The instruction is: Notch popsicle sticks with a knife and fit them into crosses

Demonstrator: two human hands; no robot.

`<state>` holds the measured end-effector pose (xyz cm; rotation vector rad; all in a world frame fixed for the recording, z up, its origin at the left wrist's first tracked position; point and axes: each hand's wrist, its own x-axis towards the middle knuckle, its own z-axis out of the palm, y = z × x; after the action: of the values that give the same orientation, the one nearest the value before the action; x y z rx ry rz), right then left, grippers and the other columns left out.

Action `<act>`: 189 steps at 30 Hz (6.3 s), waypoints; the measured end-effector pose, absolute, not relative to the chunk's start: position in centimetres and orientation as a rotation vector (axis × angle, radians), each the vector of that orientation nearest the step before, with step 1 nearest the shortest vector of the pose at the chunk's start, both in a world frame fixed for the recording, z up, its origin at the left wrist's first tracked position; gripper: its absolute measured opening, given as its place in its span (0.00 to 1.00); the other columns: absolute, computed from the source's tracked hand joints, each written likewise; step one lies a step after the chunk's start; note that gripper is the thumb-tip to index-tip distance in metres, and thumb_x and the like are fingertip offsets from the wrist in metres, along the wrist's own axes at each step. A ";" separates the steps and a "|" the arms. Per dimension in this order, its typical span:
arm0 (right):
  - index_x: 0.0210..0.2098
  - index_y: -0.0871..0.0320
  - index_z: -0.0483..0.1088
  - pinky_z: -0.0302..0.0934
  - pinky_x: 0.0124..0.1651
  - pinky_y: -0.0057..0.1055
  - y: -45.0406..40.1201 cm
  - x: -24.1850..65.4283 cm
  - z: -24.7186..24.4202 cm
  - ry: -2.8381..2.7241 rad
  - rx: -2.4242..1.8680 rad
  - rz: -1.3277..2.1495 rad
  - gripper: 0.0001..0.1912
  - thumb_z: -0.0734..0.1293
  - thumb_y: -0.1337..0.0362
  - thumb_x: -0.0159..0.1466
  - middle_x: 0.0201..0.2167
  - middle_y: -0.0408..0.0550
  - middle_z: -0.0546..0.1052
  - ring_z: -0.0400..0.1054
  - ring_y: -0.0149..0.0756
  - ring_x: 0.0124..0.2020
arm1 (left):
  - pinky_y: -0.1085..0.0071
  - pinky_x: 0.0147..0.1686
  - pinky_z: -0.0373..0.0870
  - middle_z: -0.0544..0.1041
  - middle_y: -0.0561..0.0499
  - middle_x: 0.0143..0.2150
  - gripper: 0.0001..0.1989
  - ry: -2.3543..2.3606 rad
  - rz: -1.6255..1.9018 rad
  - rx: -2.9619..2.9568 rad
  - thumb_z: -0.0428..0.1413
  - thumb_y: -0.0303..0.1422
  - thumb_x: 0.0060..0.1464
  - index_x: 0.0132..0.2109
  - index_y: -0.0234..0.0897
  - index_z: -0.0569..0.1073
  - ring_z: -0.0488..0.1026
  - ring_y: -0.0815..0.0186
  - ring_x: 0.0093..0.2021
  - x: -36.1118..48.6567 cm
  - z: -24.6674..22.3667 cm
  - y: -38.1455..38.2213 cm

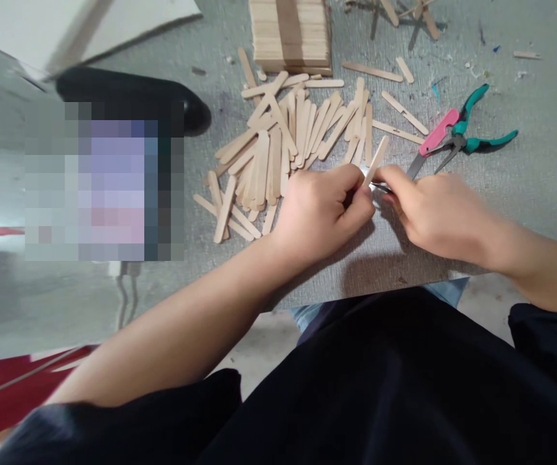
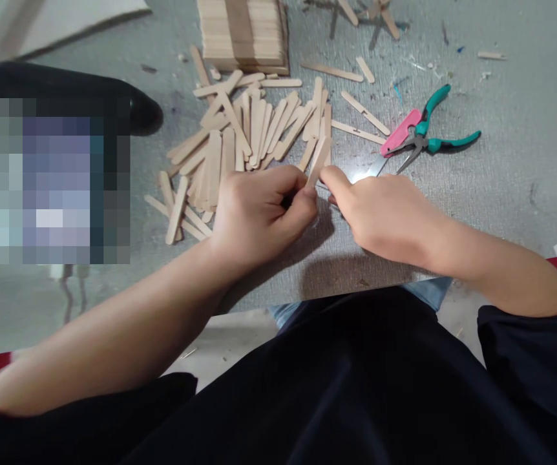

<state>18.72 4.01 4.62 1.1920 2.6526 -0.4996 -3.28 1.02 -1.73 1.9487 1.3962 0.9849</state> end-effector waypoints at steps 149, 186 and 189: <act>0.55 0.58 0.78 0.45 0.34 0.36 5.7 18.8 5.7 2.384 0.891 -0.748 0.18 0.58 0.59 0.82 0.27 0.43 0.68 0.49 0.37 0.26 | 0.68 0.29 0.66 0.76 0.53 0.20 0.11 1.220 0.002 1.550 0.61 0.32 0.56 0.25 0.40 0.77 0.72 0.67 0.21 -5.3 2.7 4.0; 0.57 0.58 0.77 0.45 0.34 0.37 5.2 18.5 6.0 2.336 0.899 -0.697 0.20 0.56 0.60 0.83 0.27 0.44 0.70 0.49 0.38 0.26 | 0.68 0.30 0.67 0.77 0.52 0.21 0.13 1.226 0.058 1.570 0.62 0.31 0.59 0.26 0.40 0.79 0.72 0.68 0.21 -5.3 1.9 3.8; 0.57 0.58 0.78 0.44 0.33 0.37 5.2 18.6 6.0 2.367 0.895 -0.711 0.19 0.57 0.61 0.83 0.26 0.43 0.68 0.47 0.37 0.25 | 0.67 0.30 0.67 0.77 0.52 0.21 0.13 1.226 0.062 1.559 0.62 0.31 0.59 0.25 0.40 0.79 0.72 0.68 0.21 -5.2 1.9 3.8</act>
<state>18.59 5.21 5.97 0.8955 2.3666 -0.7107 -5.25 3.77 1.90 1.5593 1.2255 0.0625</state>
